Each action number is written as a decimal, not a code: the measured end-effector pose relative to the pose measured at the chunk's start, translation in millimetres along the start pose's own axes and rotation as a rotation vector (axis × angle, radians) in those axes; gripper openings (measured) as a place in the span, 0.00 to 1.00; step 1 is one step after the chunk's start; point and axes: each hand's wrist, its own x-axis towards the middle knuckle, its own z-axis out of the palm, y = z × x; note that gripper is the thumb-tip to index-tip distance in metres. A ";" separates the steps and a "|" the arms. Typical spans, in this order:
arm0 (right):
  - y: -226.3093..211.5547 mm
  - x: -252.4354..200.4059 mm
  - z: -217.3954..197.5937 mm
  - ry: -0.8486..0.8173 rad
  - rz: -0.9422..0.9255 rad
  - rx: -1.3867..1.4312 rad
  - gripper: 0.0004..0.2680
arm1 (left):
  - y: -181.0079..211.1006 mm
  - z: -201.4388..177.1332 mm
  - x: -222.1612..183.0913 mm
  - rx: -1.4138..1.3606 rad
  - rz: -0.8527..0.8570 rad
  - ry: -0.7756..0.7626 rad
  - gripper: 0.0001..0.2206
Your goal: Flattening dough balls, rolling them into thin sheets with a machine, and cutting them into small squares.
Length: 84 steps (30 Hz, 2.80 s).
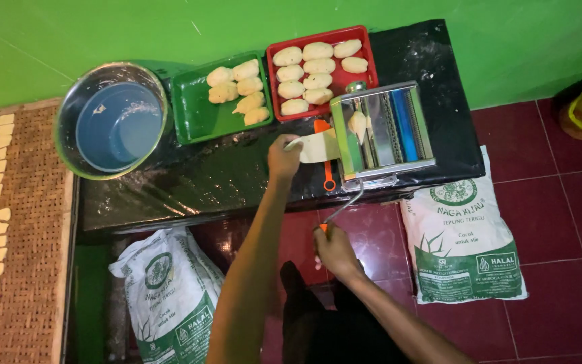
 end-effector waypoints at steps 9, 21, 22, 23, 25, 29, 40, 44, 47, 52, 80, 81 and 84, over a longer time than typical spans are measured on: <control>-46.4 -47.7 -22.8 0.107 0.002 0.381 0.09 | -43.6 -45.6 -4.0 0.042 -0.062 0.040 0.12; -46.0 -66.2 -95.1 0.278 -0.073 0.149 0.08 | -66.1 -54.6 14.5 0.124 -0.059 0.100 0.10; -45.6 -66.1 -101.7 0.275 -0.076 0.148 0.08 | -59.7 -59.2 12.7 0.123 -0.059 0.104 0.10; -43.0 -67.4 -107.9 0.326 -0.093 0.030 0.09 | -54.7 -62.0 9.7 0.149 -0.078 0.113 0.10; -43.2 -69.5 -117.0 0.380 -0.110 -0.088 0.09 | -54.9 -62.7 9.7 0.175 -0.094 0.117 0.10; -40.4 -73.0 -124.8 0.459 -0.144 -0.316 0.09 | -62.1 -61.9 10.4 0.132 -0.114 0.146 0.09; 26.9 -10.6 -146.9 0.623 -0.053 -0.505 0.11 | -76.6 -59.4 8.6 0.153 -0.132 0.155 0.08; 55.4 21.9 -138.9 0.585 -0.021 -0.507 0.12 | -70.2 -49.1 6.7 0.221 -0.023 0.229 0.11; 61.7 28.6 -119.3 0.542 -0.005 -0.461 0.13 | -21.3 -42.9 -35.3 0.327 0.146 0.318 0.12; 78.6 51.9 -105.7 0.486 0.049 -0.451 0.13 | 48.7 -2.5 -80.8 -0.215 0.331 0.030 0.15; -6.7 1.5 -4.1 -0.032 -0.035 0.308 0.10 | 60.7 59.0 -52.3 -0.427 0.080 -0.371 0.27; -18.1 -10.6 -6.8 -0.045 -0.030 0.319 0.10 | 59.8 58.4 -53.7 -0.402 0.054 -0.374 0.25; -24.7 -28.0 -18.0 0.008 0.000 0.304 0.09 | 50.5 67.2 -54.0 -0.641 0.017 -0.401 0.22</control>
